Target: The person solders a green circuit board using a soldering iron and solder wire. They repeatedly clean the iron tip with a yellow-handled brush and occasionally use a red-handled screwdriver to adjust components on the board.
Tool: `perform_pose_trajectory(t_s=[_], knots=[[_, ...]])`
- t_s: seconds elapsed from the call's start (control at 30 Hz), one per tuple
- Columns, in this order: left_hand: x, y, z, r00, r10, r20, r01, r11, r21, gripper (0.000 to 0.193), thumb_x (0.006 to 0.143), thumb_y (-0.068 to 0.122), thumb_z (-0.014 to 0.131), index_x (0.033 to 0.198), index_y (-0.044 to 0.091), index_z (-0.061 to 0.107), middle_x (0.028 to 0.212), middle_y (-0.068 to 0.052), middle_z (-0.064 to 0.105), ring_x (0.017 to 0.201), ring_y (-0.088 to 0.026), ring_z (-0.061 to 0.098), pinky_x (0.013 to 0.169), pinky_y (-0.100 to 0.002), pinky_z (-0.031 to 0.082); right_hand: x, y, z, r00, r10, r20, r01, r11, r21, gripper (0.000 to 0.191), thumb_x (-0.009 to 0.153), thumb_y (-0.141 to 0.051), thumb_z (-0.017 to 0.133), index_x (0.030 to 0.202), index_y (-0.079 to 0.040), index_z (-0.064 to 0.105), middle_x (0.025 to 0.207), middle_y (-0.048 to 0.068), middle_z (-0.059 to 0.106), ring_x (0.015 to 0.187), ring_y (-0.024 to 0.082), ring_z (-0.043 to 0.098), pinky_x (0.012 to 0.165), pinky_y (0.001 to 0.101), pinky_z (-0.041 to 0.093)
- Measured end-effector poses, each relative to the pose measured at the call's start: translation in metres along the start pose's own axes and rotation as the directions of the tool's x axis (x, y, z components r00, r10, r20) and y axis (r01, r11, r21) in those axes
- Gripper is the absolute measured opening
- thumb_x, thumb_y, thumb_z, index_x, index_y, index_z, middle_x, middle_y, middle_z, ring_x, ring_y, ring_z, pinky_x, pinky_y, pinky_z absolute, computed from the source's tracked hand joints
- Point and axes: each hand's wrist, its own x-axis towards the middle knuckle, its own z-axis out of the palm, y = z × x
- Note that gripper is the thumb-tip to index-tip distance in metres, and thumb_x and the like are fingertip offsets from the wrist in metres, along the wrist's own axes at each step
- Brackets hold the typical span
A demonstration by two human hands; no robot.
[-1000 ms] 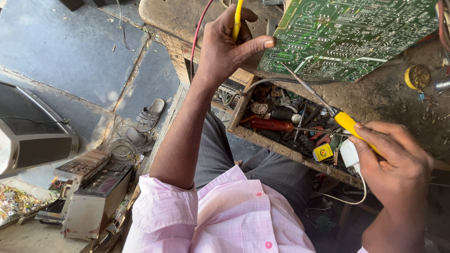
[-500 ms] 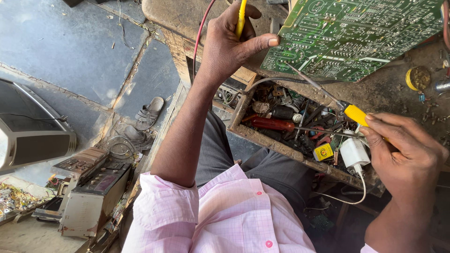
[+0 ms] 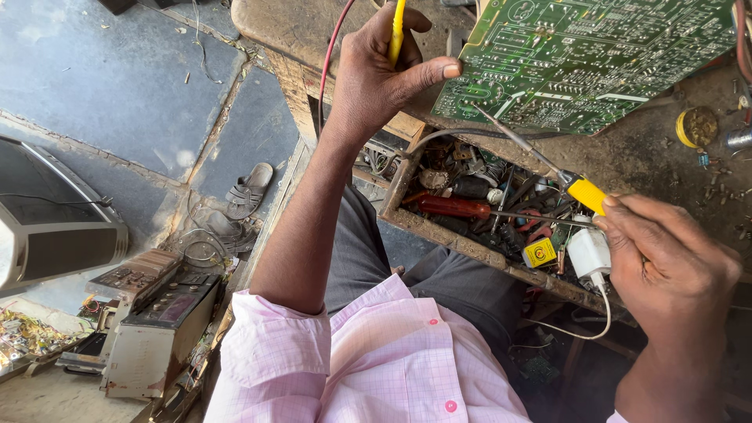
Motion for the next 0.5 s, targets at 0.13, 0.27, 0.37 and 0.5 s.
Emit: perform_pose_trajectory(t_s=[0.13, 0.27, 0.37, 0.5], knots=[[0.000, -0.001, 0.000, 1.000, 0.014, -0.006, -0.014, 1.000, 0.004, 0.058, 0.085, 0.048, 0.089, 0.120, 0.007, 0.069, 0.070, 0.004, 0.061, 0.063, -0.004, 0.061, 0.053, -0.024, 0.050, 0.004, -0.004, -0.004, 0.999, 0.040, 0.033, -0.041, 0.998, 0.053, 0.021, 0.094, 0.008, 0.083, 0.113, 0.006, 0.076, 0.109, 0.017, 0.075, 0.094, 0.024, 0.076, 0.079, 0.0301, 0.063], [0.000, -0.001, 0.000, 0.999, 0.035, -0.014, -0.035, 0.999, 0.011, 0.058, 0.085, 0.048, 0.089, 0.120, 0.007, 0.069, 0.071, 0.003, 0.061, 0.064, -0.005, 0.062, 0.054, -0.024, 0.050, 0.010, -0.005, -0.007, 0.996, 0.069, 0.055, -0.075, 0.992, 0.107, 0.021, 0.093, 0.007, 0.083, 0.113, 0.006, 0.075, 0.110, 0.019, 0.075, 0.091, 0.023, 0.075, 0.076, 0.0297, 0.063], [0.000, -0.001, 0.000, 1.000, 0.008, -0.007, -0.008, 1.000, -0.010, 0.058, 0.085, 0.049, 0.088, 0.120, 0.007, 0.069, 0.069, 0.004, 0.061, 0.063, -0.005, 0.062, 0.054, -0.024, 0.051, 0.015, -0.004, -0.009, 0.995, 0.067, 0.068, -0.074, 0.991, 0.108, 0.021, 0.092, 0.007, 0.083, 0.111, 0.007, 0.076, 0.111, 0.019, 0.075, 0.089, 0.023, 0.075, 0.074, 0.0301, 0.062], [0.000, -0.001, -0.001, 1.000, 0.027, -0.008, -0.026, 0.999, 0.026, 0.059, 0.086, 0.050, 0.088, 0.121, 0.007, 0.068, 0.069, 0.004, 0.060, 0.062, -0.005, 0.062, 0.054, -0.024, 0.050, 0.018, -0.001, -0.008, 0.997, 0.044, 0.062, -0.049, 0.995, 0.091, 0.020, 0.089, 0.008, 0.083, 0.108, 0.008, 0.076, 0.108, 0.019, 0.075, 0.090, 0.025, 0.075, 0.075, 0.0321, 0.062]])
